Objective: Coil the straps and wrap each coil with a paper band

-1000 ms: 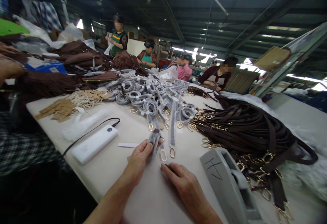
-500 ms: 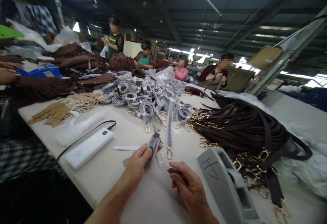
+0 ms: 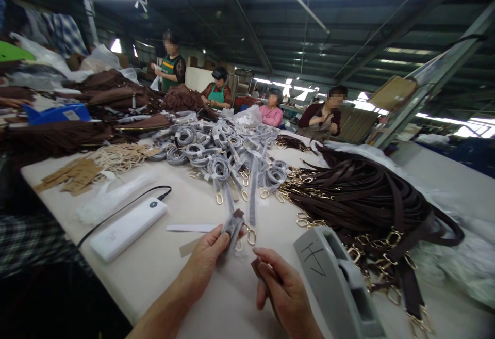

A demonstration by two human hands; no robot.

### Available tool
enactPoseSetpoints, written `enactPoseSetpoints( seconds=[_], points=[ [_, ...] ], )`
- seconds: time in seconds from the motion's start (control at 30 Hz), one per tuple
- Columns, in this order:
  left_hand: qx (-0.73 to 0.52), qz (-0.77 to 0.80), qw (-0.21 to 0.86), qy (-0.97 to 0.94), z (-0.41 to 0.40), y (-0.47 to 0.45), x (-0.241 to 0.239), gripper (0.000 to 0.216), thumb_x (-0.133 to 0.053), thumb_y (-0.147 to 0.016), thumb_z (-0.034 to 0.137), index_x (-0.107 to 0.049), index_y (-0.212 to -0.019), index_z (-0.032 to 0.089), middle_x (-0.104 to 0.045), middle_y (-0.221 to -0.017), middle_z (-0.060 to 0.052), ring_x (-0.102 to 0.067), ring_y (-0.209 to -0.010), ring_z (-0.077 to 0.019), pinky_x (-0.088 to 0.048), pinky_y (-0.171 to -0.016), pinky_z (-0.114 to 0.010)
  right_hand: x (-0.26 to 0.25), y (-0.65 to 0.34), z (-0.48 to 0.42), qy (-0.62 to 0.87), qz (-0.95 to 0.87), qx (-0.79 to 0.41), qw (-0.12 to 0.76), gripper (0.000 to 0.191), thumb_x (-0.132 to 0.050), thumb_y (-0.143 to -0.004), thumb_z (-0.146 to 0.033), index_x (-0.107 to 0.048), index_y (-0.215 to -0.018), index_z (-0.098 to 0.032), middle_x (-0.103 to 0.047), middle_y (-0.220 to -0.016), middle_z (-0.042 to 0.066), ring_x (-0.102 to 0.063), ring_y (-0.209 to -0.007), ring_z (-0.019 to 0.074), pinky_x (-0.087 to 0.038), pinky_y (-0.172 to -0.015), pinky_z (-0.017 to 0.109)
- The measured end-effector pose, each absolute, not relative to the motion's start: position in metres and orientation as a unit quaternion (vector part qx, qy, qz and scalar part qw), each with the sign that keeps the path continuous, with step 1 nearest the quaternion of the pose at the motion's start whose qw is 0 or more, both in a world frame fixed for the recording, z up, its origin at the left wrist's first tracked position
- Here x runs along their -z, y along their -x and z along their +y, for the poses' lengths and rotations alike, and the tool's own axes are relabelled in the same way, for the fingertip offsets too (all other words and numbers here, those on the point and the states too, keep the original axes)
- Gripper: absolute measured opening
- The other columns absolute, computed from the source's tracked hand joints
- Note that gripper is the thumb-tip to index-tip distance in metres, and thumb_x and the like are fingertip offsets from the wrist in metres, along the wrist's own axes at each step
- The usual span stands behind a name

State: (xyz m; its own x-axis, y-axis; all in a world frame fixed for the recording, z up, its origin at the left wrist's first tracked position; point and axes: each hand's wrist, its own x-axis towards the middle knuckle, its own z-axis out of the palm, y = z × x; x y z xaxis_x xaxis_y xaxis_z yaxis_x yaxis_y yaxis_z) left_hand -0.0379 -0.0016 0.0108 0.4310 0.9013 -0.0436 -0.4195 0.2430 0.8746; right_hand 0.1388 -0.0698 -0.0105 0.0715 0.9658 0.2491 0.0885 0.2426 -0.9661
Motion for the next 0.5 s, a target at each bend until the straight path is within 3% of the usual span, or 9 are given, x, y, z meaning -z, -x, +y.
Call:
enactPoseSetpoints(
  seconds=[0.07, 0.27, 0.37, 0.5],
  points=[
    [-0.450, 0.281, 0.733, -0.425, -0.0016, 0.0379, -0.0106, 0.044, -0.071, -0.080, 0.052, -0.074, -0.109, 0.019, -0.076, -0.105, -0.007, -0.067, -0.094, -0.0270, -0.045, -0.087, -0.031, 0.0086, -0.1386, -0.0704, 0.466, -0.559, -0.394, 0.562, 0.027, -0.059, -0.093, -0.044, -0.069, -0.106, -0.023, -0.056, -0.067, -0.004, -0.056, -0.039, 0.0067, -0.039, -0.041, 0.018],
    [-0.454, 0.299, 0.717, -0.436, 0.0000, 0.0382, -0.0083, 0.045, -0.071, -0.080, 0.053, -0.075, -0.109, 0.019, -0.075, -0.110, -0.008, -0.064, -0.102, -0.0278, -0.043, -0.087, -0.030, 0.0017, -0.1381, -0.0719, 0.437, -0.478, -0.459, 0.608, 0.027, -0.069, -0.086, -0.042, -0.062, -0.075, -0.019, -0.061, -0.076, -0.003, -0.052, -0.034, 0.0032, -0.032, -0.036, 0.016],
    [-0.451, 0.302, 0.721, -0.431, -0.0002, 0.0381, -0.0088, 0.047, -0.072, -0.077, 0.054, -0.075, -0.108, 0.020, -0.075, -0.107, -0.007, -0.064, -0.100, -0.0278, -0.043, -0.087, -0.031, 0.0045, -0.1405, -0.0706, 0.421, -0.437, -0.487, 0.628, 0.028, -0.072, -0.084, -0.043, -0.060, -0.076, -0.019, -0.063, -0.081, -0.001, -0.051, -0.033, 0.0039, -0.030, -0.032, 0.015],
    [-0.445, 0.298, 0.729, -0.427, -0.0015, 0.0380, -0.0099, 0.047, -0.072, -0.076, 0.055, -0.075, -0.107, 0.020, -0.075, -0.109, -0.008, -0.064, -0.100, -0.0282, -0.042, -0.090, -0.033, 0.0073, -0.1422, -0.0719, 0.448, -0.440, -0.489, 0.606, 0.025, -0.070, -0.086, -0.042, -0.061, -0.086, -0.019, -0.064, -0.069, -0.002, -0.052, -0.035, 0.0056, -0.033, -0.037, 0.016]
  ],
)
